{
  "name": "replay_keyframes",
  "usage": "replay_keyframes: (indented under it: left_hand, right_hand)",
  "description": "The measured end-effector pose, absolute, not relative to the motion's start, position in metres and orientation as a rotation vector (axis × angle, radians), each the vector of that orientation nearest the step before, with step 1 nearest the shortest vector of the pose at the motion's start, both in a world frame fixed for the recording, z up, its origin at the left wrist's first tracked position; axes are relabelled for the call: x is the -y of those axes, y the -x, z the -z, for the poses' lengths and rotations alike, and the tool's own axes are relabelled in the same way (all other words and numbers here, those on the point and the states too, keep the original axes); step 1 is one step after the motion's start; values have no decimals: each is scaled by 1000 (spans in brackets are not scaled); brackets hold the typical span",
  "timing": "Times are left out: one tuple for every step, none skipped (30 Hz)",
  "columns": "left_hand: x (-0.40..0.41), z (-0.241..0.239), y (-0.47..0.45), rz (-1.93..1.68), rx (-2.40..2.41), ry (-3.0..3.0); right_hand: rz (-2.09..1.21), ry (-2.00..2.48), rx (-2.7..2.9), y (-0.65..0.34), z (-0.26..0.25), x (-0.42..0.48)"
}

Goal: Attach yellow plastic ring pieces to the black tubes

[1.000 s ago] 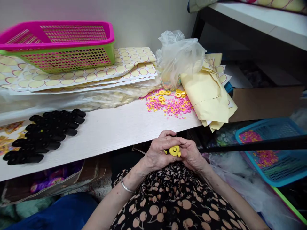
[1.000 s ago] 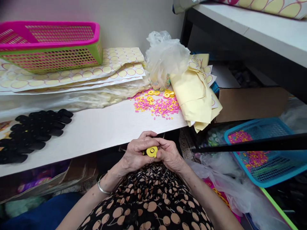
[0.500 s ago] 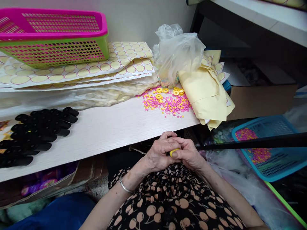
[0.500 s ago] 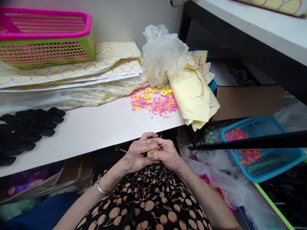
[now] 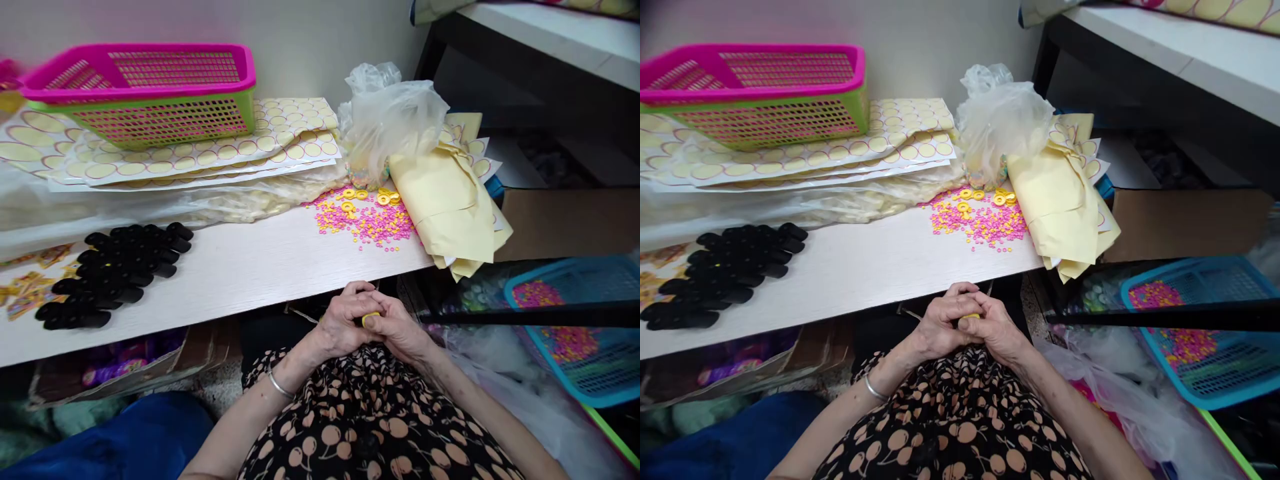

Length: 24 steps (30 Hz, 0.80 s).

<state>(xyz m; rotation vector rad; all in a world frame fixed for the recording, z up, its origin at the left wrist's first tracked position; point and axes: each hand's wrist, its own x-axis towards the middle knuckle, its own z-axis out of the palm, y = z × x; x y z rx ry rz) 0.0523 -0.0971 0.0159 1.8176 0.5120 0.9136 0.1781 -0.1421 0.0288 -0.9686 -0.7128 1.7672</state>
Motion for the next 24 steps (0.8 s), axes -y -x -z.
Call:
replay_keyframes:
  left_hand:
    - [98, -15, -53, -901, -517, -1837]
    - [100, -15, -54, -885, -525, -1856]
    - [100, -15, -52, -862, -532, -1874]
    - [100, -15, -49, -823, -532, -1902]
    - [98, -15, -43, -782, -526, -1938]
    - [96, -16, -34, -745, -520, -1973]
    - [94, -18, -22, -737, -533, -1992]
    - [92, -19, -8, -774, -588, -1989]
    - [89, -20, 10, -859, -698, -1963]
    - [87, -22, 30, -993, -868, -1903]
    - [84, -22, 52, -1164, -1115, -1808]
    - [80, -22, 75, -1331, -1405, -1698]
    - [76, -21, 99, -1486, -1700, -1557]
    - [70, -19, 122, -1590, -1972, -1403]
    - [65, -17, 144, -1642, -2191, -1271]
    - [58, -15, 164, -1668, -2353, -1159]
    - [52, -13, 181, -1645, -2456, -1082]
    - [45, -10, 195, -1582, -2519, -1040]
    - [39, -8, 205, -1500, -2569, -1022]
    - [32, -6, 213, -1429, -2625, -1006]
    - [26, -3, 218, -1399, -2664, -1013]
    - [19, 0, 222, -1388, -2679, -1002]
    - [13, 3, 225, -1385, -2685, -980]
    - [6, 7, 228, -1405, -2681, -974]
  right_hand:
    - [-1760, 988, 728, -177, -29, 143]
    - [-1746, 1012, 757, -176, -29, 143]
    - [-1732, 1041, 803, -175, -27, 144]
    - [-1701, 1076, 864, -175, -25, 144]
    - [-1689, 1114, 945, -176, -21, 142]
    - [-1681, 1145, 1047, -177, -16, 140]
    - [-1672, 1186, 1146, -178, -11, 136]
    - [-1672, 1222, 1275, -178, -5, 132]
    - [-1648, 1278, 1442, -177, 1, 128]
    - [-1589, 1345, 1634, -175, 7, 125]
    - [-1489, 1419, 1849, -172, 13, 121]
    - [-1352, 1490, 2069, -167, 18, 119]
    - [-1197, 1546, 2272, -162, 23, 116]
    - [-1052, 1591, 2446, -155, 27, 114]
    - [-950, 1626, 2590, -148, 30, 111]
    - [-898, 1647, 2712, -141, 33, 108]
    - [-891, 1653, 2811, -134, 34, 105]
    - [-914, 1651, 2885, -128, 34, 102]
    - [-954, 1644, 2940, -123, 34, 99]
    - [-990, 1630, 2966, -120, 33, 96]
    - [-1003, 1647, 2960, -118, 31, 94]
    - [-1014, 1671, 2950, -118, 29, 92]
    - [-1026, 1697, 2940, -120, 27, 91]
    - [-1027, 1724, 2930, -124, 23, 90]
